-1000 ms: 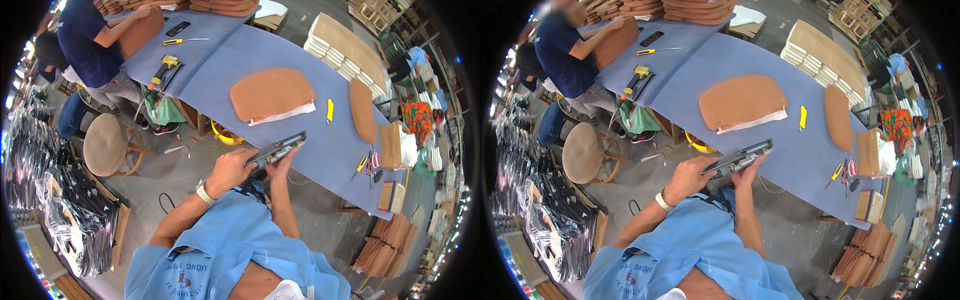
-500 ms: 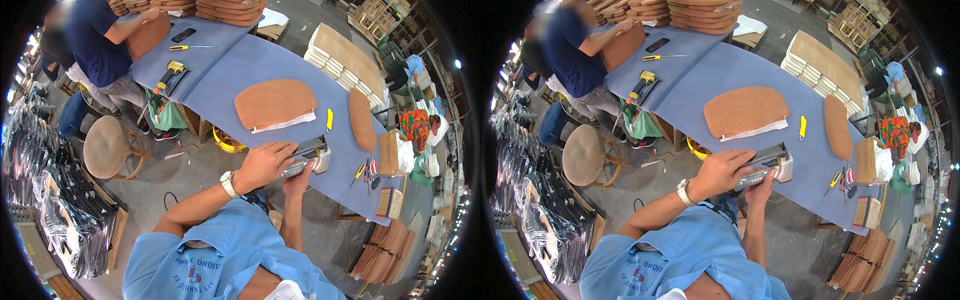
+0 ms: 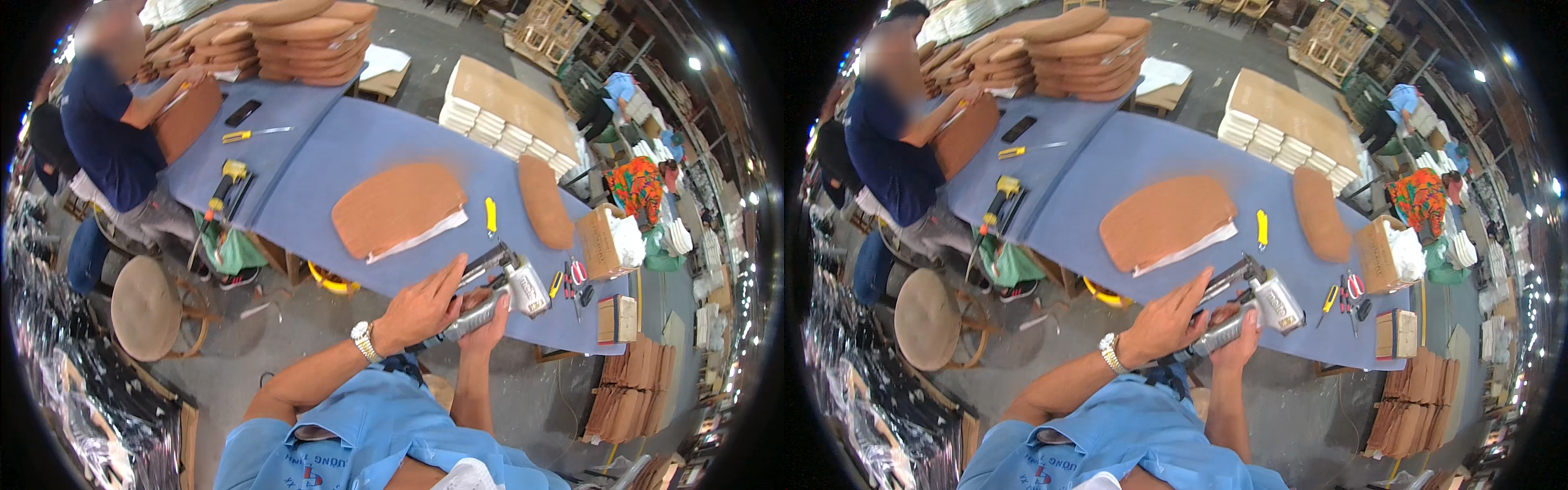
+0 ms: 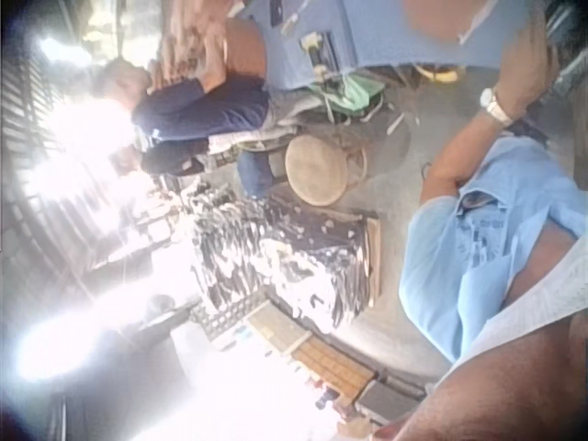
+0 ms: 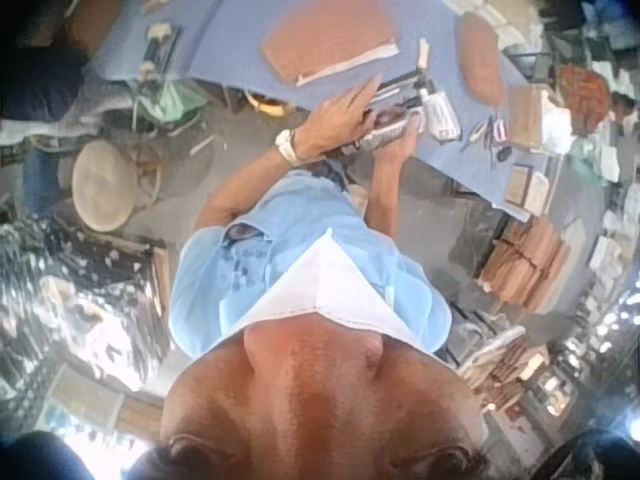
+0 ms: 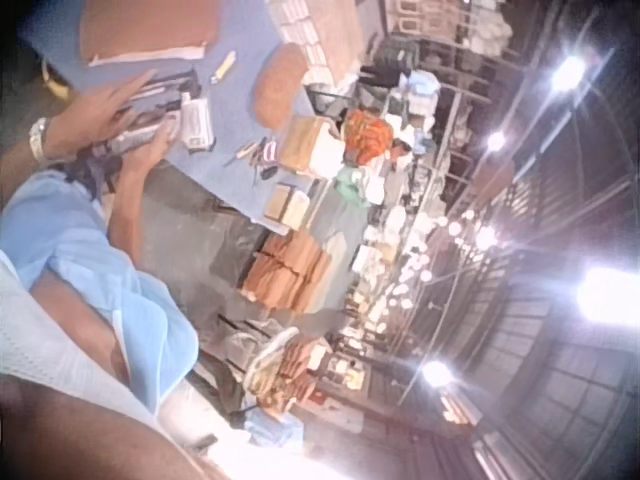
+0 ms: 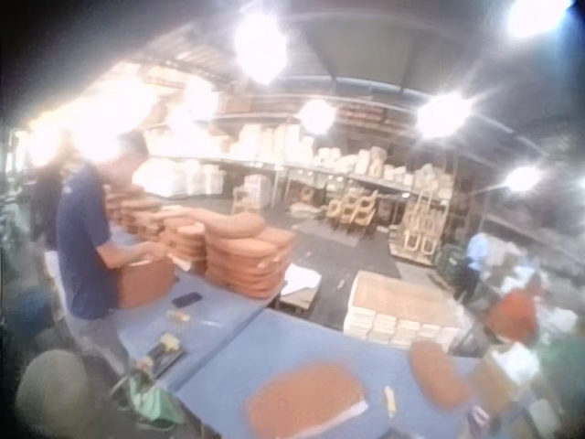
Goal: The person staples a brown fabric cover onto a cushion using a staple gun, then trims excess fabric with a utility knife. The person folds and smooths the fabric edges before stapling and continues the process around the cushion perimeter.
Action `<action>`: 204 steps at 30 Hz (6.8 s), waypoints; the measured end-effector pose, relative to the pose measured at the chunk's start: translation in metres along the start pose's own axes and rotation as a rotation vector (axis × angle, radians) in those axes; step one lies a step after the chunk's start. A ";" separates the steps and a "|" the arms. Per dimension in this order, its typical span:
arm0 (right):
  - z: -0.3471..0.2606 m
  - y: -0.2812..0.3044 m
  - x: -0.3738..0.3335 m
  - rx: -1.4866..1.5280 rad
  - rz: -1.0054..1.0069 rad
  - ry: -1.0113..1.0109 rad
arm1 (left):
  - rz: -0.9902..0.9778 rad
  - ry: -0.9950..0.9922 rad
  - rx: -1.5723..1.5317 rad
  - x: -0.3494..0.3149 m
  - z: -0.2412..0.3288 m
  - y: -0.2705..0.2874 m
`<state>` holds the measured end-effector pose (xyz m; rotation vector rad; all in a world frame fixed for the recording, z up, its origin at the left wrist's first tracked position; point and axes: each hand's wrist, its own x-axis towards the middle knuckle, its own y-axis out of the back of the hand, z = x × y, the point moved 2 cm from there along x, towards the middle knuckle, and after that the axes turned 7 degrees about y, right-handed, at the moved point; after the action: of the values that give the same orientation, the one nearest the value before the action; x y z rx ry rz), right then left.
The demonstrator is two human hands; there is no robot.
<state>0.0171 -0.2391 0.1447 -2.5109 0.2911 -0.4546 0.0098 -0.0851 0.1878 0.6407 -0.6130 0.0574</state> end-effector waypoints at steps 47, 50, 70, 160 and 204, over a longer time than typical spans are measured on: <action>0.243 0.093 0.277 -0.811 -0.079 -0.493 | 0.592 1.698 -0.989 -0.043 -0.207 -0.091; 0.187 0.082 0.244 -0.703 -0.246 -0.440 | 0.459 1.815 -1.152 -0.091 -0.167 -0.054; 0.155 0.100 0.197 -0.830 -0.274 -0.592 | 0.422 1.793 -1.012 -0.126 -0.138 -0.059; 0.122 0.297 0.192 -1.681 -0.462 -0.233 | -0.657 0.753 0.045 0.152 -0.185 -0.158; 0.067 0.074 0.236 -0.913 -0.603 -0.390 | -0.638 0.701 0.208 0.151 -0.174 -0.160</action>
<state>0.2509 -0.3374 0.1107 -3.4928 -0.5590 -0.0094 0.2615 -0.1336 0.0746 0.9303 0.2918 -0.2466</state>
